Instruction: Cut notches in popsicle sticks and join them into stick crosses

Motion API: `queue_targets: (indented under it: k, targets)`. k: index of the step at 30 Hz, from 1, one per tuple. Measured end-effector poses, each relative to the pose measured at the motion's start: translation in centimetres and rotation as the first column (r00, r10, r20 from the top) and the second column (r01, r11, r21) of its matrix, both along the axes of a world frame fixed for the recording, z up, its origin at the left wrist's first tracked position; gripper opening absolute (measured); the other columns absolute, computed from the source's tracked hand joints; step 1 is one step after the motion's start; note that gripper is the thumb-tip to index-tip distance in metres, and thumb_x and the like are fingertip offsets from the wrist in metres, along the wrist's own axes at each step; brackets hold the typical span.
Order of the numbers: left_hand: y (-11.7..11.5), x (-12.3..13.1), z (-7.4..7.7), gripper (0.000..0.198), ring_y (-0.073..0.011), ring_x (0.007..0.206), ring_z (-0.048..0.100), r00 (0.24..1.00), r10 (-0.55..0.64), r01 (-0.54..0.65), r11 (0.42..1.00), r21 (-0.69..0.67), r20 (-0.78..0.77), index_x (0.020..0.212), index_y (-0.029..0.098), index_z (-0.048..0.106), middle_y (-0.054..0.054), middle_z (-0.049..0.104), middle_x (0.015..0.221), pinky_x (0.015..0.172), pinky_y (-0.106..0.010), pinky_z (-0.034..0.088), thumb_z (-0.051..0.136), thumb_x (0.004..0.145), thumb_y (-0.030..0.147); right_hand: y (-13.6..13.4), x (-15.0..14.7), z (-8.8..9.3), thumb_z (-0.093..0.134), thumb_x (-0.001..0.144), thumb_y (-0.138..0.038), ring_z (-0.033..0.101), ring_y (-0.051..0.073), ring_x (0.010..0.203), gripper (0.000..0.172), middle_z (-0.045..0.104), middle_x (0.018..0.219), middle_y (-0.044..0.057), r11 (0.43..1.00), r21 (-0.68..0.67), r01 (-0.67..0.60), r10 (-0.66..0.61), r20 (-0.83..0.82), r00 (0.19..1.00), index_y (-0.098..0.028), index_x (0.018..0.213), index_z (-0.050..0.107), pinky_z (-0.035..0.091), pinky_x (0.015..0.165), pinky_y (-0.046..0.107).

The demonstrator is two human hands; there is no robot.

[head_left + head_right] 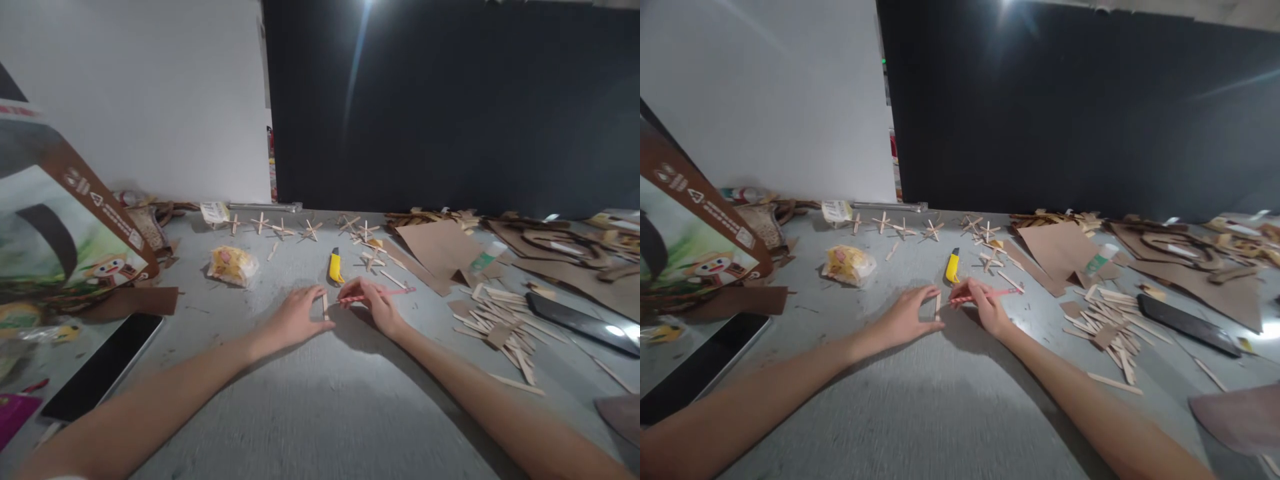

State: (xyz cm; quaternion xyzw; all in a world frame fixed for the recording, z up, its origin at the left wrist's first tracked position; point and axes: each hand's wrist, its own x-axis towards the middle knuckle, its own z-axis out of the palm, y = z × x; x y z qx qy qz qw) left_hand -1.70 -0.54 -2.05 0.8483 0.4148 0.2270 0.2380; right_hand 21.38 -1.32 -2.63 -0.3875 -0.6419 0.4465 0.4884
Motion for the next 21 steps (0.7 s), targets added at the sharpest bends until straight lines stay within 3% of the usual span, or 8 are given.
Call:
queue_targets:
  k: [4, 9, 12, 21]
  targets:
    - [-0.3, -0.2, 0.1, 0.054, -0.0351, 0.144, 0.057, 0.999, -0.028, 0.028, 0.999, 0.025, -0.028, 0.142, 0.022, 0.059, -0.016, 0.063, 0.151, 0.12, -0.058, 0.044, 0.074, 0.095, 0.042, -0.6, 0.2, -0.6, 0.026, 0.102, -0.08, 0.07, 0.023, 0.074, 0.077, 0.074, 0.08, 0.009, 0.998, -0.012, -0.056, 0.056, -0.002, 0.998, -0.02, 0.093, 0.074, 0.058, 0.073, 0.038]
    - [-0.6, -0.3, 0.3, 0.058, -0.0345, 0.147, 0.054, 0.998, -0.053, 0.055, 0.998, 0.035, -0.039, 0.145, 0.024, 0.058, -0.016, 0.062, 0.153, 0.123, -0.058, 0.042, 0.077, 0.092, 0.038, -0.5, 0.3, -1.1, 0.019, 0.102, -0.081, 0.048, 0.017, 0.05, 0.084, 0.053, 0.056, 0.001, 0.998, -0.069, 0.008, -0.002, 0.095, 0.995, -0.021, 0.084, 0.075, 0.039, 0.049, 0.03]
    - [-0.8, -0.4, 0.4, 0.058, -0.0344, 0.148, 0.053, 0.999, -0.037, 0.038, 0.999, 0.008, -0.039, 0.146, 0.024, 0.057, -0.017, 0.06, 0.155, 0.123, -0.058, 0.042, 0.075, 0.093, 0.041, -0.5, 0.4, -1.1, 0.014, 0.101, -0.082, 0.047, 0.017, 0.048, 0.089, 0.052, 0.053, 0.001, 0.996, -0.085, 0.025, -0.017, 0.097, 0.995, -0.021, 0.084, 0.076, 0.036, 0.046, 0.03]
    - [-0.7, -0.3, 0.0, 0.061, -0.034, 0.152, 0.049, 1.0, 0.011, -0.011, 1.0, -0.022, -0.012, 0.148, 0.022, 0.055, -0.018, 0.055, 0.16, 0.125, -0.057, 0.042, 0.075, 0.094, 0.038, -0.3, 0.2, -0.3, 0.055, 0.099, -0.064, 0.058, 0.015, 0.057, 0.047, 0.069, 0.079, 0.004, 0.996, -0.085, 0.035, -0.03, 0.059, 0.998, -0.022, 0.106, 0.074, 0.045, 0.05, 0.027]
